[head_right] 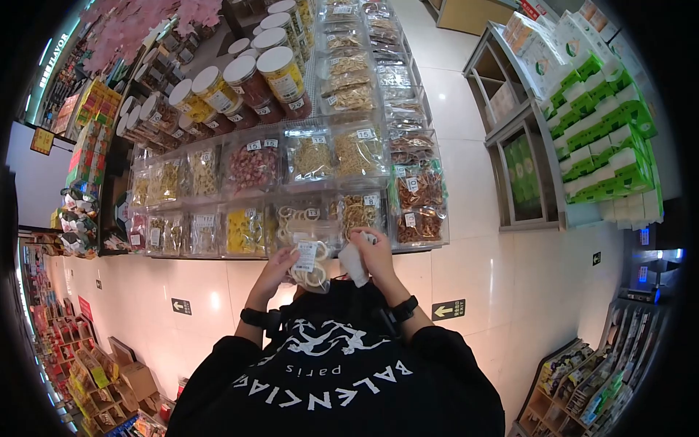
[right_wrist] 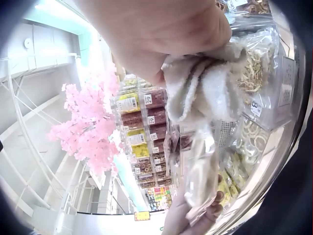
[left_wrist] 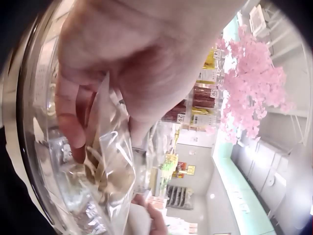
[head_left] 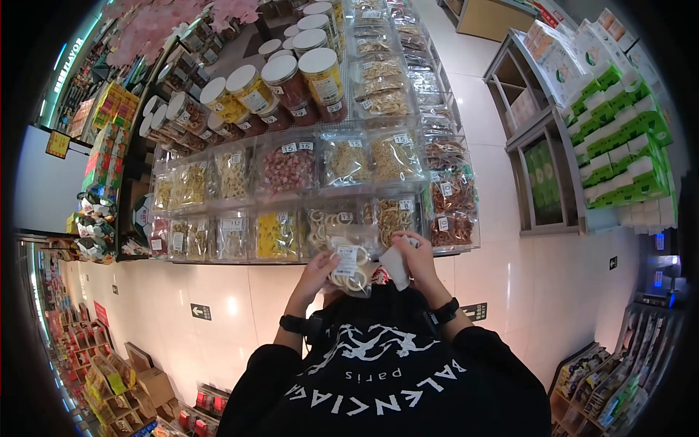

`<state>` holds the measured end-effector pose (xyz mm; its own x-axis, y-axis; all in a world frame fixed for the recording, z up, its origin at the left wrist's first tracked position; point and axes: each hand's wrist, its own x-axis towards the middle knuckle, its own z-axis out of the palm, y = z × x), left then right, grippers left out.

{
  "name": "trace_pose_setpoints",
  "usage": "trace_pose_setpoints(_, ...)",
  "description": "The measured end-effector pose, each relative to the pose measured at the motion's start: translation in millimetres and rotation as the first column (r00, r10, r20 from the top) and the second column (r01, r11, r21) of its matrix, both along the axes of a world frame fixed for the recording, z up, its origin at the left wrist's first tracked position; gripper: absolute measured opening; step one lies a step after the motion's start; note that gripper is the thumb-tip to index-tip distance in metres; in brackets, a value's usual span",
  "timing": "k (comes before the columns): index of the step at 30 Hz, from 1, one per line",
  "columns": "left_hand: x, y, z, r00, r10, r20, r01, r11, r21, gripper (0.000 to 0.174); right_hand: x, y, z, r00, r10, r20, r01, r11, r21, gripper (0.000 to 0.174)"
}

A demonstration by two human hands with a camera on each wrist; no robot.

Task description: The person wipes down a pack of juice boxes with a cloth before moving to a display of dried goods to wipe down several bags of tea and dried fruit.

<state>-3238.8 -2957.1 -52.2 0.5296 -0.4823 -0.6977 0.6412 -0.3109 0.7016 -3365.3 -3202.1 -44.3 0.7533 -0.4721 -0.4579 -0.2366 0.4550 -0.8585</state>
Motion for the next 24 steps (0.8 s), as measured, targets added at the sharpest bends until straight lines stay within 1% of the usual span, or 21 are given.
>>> trace_pose_setpoints(1, 3, 1, -6, 0.997, 0.027, 0.077, -0.032, 0.998, 0.057, 0.055, 1, 0, 1, 0.999, -0.043, -0.004, 0.043, 0.998, 0.04, 0.018)
trace_pose_setpoints(2, 8, 5, -20, 0.997, 0.029, 0.076, -0.034, 0.998, 0.059, 0.055, 1, 1, 1, 0.996, -0.088, -0.01, 0.088, 0.993, 0.08, 0.017)
trace_pose_setpoints(4, 22, 12, -51, 0.983, 0.059, 0.176, -0.083, 0.988, 0.133, 0.059, 1, 1, 1, 0.997, -0.075, -0.024, 0.076, 0.996, 0.054, 0.017)
trace_pose_setpoints(5, 31, 19, -78, 0.981, 0.051, 0.185, -0.08, 0.985, 0.152, 0.06, 2, 0, 1, 0.997, -0.063, -0.037, 0.064, 0.998, 0.026, 0.018)
trace_pose_setpoints(6, 34, 17, -78, 0.981, 0.054, 0.187, -0.083, 0.985, 0.151, 0.06, 2, -1, 1, 0.998, -0.06, -0.035, 0.06, 0.998, 0.025, 0.018)
trace_pose_setpoints(8, 39, 15, -82, 0.989, 0.146, 0.026, -0.148, 0.982, 0.121, 0.062, 0, 0, -1, 0.998, -0.066, -0.012, 0.067, 0.998, 0.011, 0.018)
trace_pose_setpoints(9, 38, 14, -84, 0.989, 0.148, 0.026, -0.15, 0.981, 0.12, 0.062, 0, -1, -6, 0.998, -0.065, -0.012, 0.065, 0.998, 0.011, 0.018)
trace_pose_setpoints(10, 37, 15, -101, 0.964, 0.205, 0.169, -0.213, 0.976, 0.034, 0.065, -1, -3, -11, 0.996, -0.085, -0.025, 0.086, 0.996, 0.021, 0.019)
trace_pose_setpoints(11, 36, 17, -120, 0.915, 0.267, 0.302, -0.261, 0.963, -0.061, 0.068, -2, -5, -15, 0.994, -0.106, -0.039, 0.107, 0.994, 0.031, 0.019)
trace_pose_setpoints(12, 37, 23, -147, 0.915, 0.267, 0.302, -0.261, 0.964, -0.06, 0.068, -3, -7, -16, 0.994, -0.106, -0.039, 0.108, 0.994, 0.032, 0.019)
trace_pose_setpoints(13, 40, 32, -179, 0.833, 0.196, 0.517, -0.245, 0.969, 0.028, 0.067, -3, -10, -17, 0.991, -0.122, -0.048, 0.123, 0.992, 0.025, 0.021)
trace_pose_setpoints(14, 40, 33, -180, 0.71, 0.097, 0.697, -0.247, 0.962, 0.118, 0.068, -5, -12, -17, 0.989, -0.138, -0.058, 0.14, 0.99, 0.019, 0.022)
trace_pose_setpoints(15, 35, 33, -181, 0.711, 0.095, 0.696, -0.245, 0.962, 0.119, 0.068, -7, -14, -23, 0.988, -0.14, -0.059, 0.141, 0.99, 0.02, 0.022)
trace_pose_setpoints(16, 26, 22, -152, 0.533, -0.104, 0.84, -0.258, 0.925, 0.278, 0.065, -9, -18, -36, 0.989, -0.137, -0.063, 0.134, 0.99, -0.045, 0.026)
trace_pose_setpoints(17, 17, 10, -127, 0.323, -0.318, 0.891, -0.307, 0.856, 0.417, 0.062, -10, -21, -48, 0.989, -0.135, -0.067, 0.128, 0.986, -0.109, 0.031)
trace_pose_setpoints(18, 11, 0, -110, 0.32, -0.321, 0.891, -0.304, 0.856, 0.418, 0.062, -12, -23, -57, 0.988, -0.14, -0.066, 0.132, 0.985, -0.107, 0.031)
trace_pose_setpoints(20, 3, -15, -95, 0.296, -0.405, 0.865, -0.116, 0.884, 0.453, 0.058, -13, -26, -74, 0.978, -0.179, -0.107, 0.154, 0.965, -0.211, 0.044)
trace_pose_setpoints(21, 3, -21, -96, 0.324, -0.429, 0.844, 0.006, 0.892, 0.451, 0.061, -15, -27, -84, 0.977, -0.183, -0.106, 0.159, 0.965, -0.208, 0.044)
trace_pose_setpoints(22, 3, -29, -93, 0.32, -0.433, 0.843, 0.01, 0.891, 0.454, 0.061, -17, -28, -95, 0.973, -0.183, -0.141, 0.144, 0.957, -0.251, 0.05)
trace_pose_setpoints(23, 2, -39, -90, 0.481, -0.451, 0.752, 0.194, 0.891, 0.41, 0.06, -18, -29, -105, 0.967, -0.185, -0.175, 0.128, 0.947, -0.293, 0.055)
trace_pose_setpoints(24, 0, -47, -87, 0.614, -0.485, 0.623, 0.361, 0.874, 0.324, 0.059, -21, -31, -114, 0.966, -0.191, -0.175, 0.135, 0.947, -0.292, 0.055)
